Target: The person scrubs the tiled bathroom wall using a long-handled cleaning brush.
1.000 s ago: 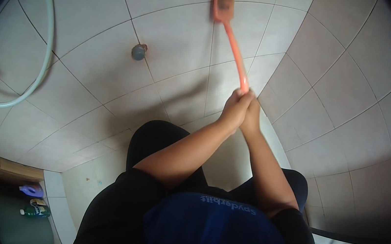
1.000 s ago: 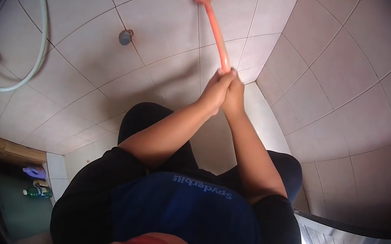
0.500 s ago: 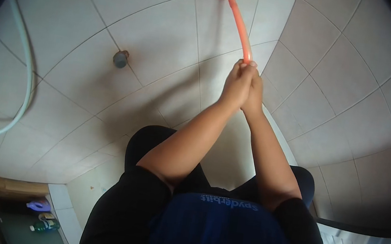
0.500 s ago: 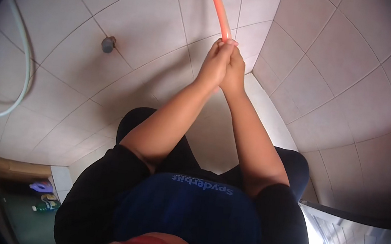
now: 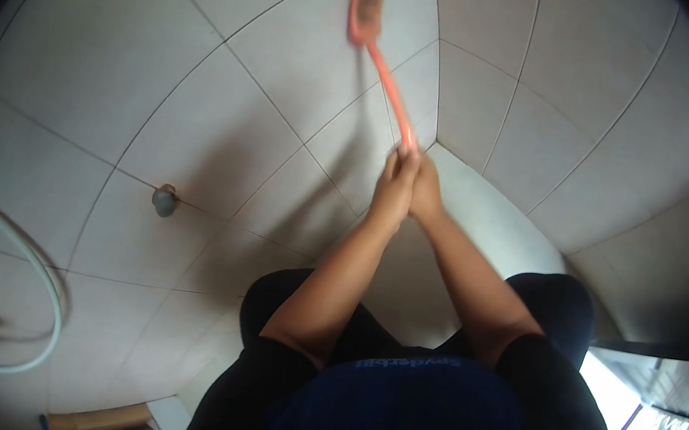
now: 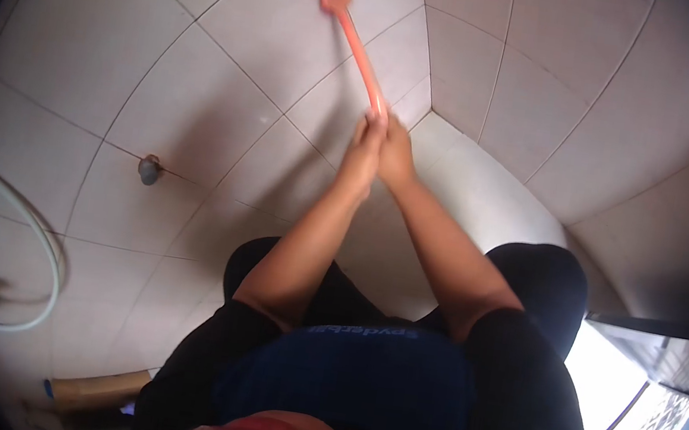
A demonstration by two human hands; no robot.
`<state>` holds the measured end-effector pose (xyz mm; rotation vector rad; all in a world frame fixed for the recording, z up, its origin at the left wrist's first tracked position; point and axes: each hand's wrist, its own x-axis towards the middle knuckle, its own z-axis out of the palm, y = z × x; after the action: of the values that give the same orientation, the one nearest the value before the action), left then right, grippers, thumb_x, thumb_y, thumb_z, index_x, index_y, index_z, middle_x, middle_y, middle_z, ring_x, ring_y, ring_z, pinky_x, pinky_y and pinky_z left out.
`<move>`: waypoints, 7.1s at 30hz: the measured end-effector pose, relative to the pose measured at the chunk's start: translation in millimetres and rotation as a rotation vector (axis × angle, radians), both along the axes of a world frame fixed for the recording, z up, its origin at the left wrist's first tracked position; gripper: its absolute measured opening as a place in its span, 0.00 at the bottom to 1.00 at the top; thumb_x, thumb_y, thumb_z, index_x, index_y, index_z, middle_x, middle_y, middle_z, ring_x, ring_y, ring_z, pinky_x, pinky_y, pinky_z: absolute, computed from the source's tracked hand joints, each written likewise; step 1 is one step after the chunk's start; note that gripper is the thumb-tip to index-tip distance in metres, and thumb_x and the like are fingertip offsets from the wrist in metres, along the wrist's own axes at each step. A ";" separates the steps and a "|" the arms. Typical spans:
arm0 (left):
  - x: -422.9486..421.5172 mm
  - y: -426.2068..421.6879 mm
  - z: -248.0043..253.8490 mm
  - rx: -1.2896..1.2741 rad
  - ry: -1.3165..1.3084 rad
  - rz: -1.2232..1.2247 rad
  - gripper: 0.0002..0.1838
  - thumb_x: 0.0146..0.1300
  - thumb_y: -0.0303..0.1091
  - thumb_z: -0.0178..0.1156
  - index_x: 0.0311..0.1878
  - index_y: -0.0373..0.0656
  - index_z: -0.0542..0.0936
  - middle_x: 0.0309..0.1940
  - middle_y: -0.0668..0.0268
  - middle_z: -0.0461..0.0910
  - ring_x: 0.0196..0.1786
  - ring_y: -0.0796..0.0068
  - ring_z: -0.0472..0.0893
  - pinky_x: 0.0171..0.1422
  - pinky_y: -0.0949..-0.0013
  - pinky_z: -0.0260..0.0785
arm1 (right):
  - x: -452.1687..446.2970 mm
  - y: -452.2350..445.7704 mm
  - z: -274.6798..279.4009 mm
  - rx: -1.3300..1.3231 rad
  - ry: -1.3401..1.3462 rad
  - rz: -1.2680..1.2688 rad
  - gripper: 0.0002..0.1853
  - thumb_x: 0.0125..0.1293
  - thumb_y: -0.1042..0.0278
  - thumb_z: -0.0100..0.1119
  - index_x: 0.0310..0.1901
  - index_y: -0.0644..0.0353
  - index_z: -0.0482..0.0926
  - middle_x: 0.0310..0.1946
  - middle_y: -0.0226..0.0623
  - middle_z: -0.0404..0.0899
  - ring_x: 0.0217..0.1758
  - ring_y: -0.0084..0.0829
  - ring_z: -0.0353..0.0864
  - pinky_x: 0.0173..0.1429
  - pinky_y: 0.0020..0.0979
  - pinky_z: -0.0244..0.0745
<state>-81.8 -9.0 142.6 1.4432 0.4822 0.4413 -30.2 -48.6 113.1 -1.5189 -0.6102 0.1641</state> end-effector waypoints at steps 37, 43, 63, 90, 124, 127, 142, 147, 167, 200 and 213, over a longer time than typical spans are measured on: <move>34.3 -9.3 42.5 0.473 -0.214 -0.063 0.31 0.63 0.53 0.35 0.60 0.36 0.58 0.35 0.53 0.73 0.29 0.70 0.76 0.23 0.74 0.67 | 33.6 -4.2 64.0 0.261 0.647 0.241 0.24 0.63 0.44 0.36 0.27 0.58 0.67 0.18 0.32 0.67 0.20 0.24 0.64 0.24 0.29 0.64; 45.2 3.0 -28.1 0.303 0.287 -0.217 0.32 0.63 0.55 0.31 0.61 0.40 0.57 0.50 0.51 0.68 0.50 0.63 0.71 0.53 0.66 0.63 | 48.5 -3.1 -20.9 0.212 0.840 0.123 0.27 0.63 0.43 0.34 0.26 0.62 0.70 0.21 0.36 0.70 0.24 0.28 0.68 0.30 0.34 0.66; 78.8 -7.5 10.5 0.366 0.237 -0.279 0.28 0.64 0.50 0.29 0.56 0.36 0.60 0.39 0.57 0.71 0.38 0.69 0.74 0.40 0.69 0.67 | 88.8 -3.1 -3.6 0.266 0.688 0.097 0.33 0.63 0.43 0.34 0.45 0.74 0.70 0.37 0.53 0.74 0.39 0.37 0.75 0.43 0.34 0.69; 97.7 -3.4 50.2 0.539 -0.110 -0.193 0.30 0.62 0.50 0.29 0.60 0.35 0.55 0.51 0.53 0.66 0.53 0.65 0.67 0.55 0.67 0.60 | 104.6 -11.9 45.7 0.226 0.146 0.116 0.24 0.63 0.50 0.35 0.37 0.69 0.68 0.28 0.44 0.72 0.30 0.36 0.72 0.36 0.32 0.67; 44.5 2.0 4.3 0.402 0.057 -0.134 0.28 0.64 0.47 0.30 0.63 0.40 0.53 0.60 0.53 0.58 0.62 0.61 0.60 0.62 0.69 0.52 | 49.9 6.7 15.4 0.165 0.400 -0.028 0.23 0.62 0.50 0.40 0.38 0.68 0.69 0.29 0.46 0.73 0.32 0.35 0.72 0.39 0.32 0.66; 25.1 -3.2 25.3 0.429 -0.047 -0.048 0.29 0.64 0.48 0.30 0.63 0.40 0.54 0.59 0.53 0.59 0.61 0.61 0.60 0.62 0.69 0.53 | 32.5 3.1 40.4 0.133 0.295 0.044 0.23 0.63 0.50 0.40 0.39 0.66 0.70 0.28 0.46 0.73 0.31 0.35 0.72 0.38 0.32 0.66; 9.1 14.0 -16.9 0.313 0.023 -0.035 0.27 0.64 0.47 0.33 0.60 0.39 0.60 0.53 0.52 0.66 0.56 0.61 0.65 0.59 0.68 0.55 | 13.0 17.3 24.5 0.247 0.347 0.073 0.18 0.64 0.52 0.41 0.29 0.60 0.67 0.20 0.29 0.66 0.24 0.20 0.63 0.31 0.23 0.63; -0.2 16.6 -50.5 0.265 0.218 -0.146 0.28 0.63 0.48 0.34 0.59 0.37 0.62 0.55 0.50 0.64 0.59 0.60 0.63 0.60 0.67 0.54 | 2.4 11.5 -42.4 -0.020 0.450 -0.113 0.23 0.62 0.50 0.40 0.30 0.67 0.70 0.24 0.43 0.73 0.27 0.32 0.70 0.36 0.32 0.66; -8.0 0.9 -71.4 0.059 0.414 -0.065 0.26 0.63 0.46 0.35 0.56 0.37 0.66 0.49 0.51 0.70 0.52 0.59 0.70 0.53 0.65 0.61 | -13.1 2.8 -82.4 -0.040 0.904 0.060 0.24 0.63 0.48 0.40 0.31 0.66 0.70 0.22 0.39 0.71 0.24 0.31 0.68 0.30 0.36 0.66; -5.0 24.4 -126.0 -0.356 0.381 -0.221 0.17 0.63 0.44 0.41 0.49 0.45 0.68 0.25 0.70 0.71 0.21 0.83 0.67 0.18 0.75 0.57 | -10.0 -0.9 -113.3 0.163 1.088 0.164 0.26 0.64 0.43 0.29 0.28 0.60 0.64 0.09 0.31 0.61 0.07 0.27 0.58 0.10 0.30 0.56; -24.1 -1.4 -85.0 -0.111 0.325 -0.009 0.18 0.59 0.29 0.44 0.53 0.39 0.62 0.34 0.62 0.72 0.26 0.77 0.72 0.26 0.74 0.65 | -7.8 -16.5 -65.5 -0.485 0.433 -0.014 0.17 0.57 0.57 0.46 0.38 0.65 0.68 0.30 0.43 0.72 0.23 0.35 0.73 0.30 0.31 0.72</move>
<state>-105.8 -10.4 57.6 1.4134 0.7485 0.1684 -38.0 -65.1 47.5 -1.8750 -0.2156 0.6494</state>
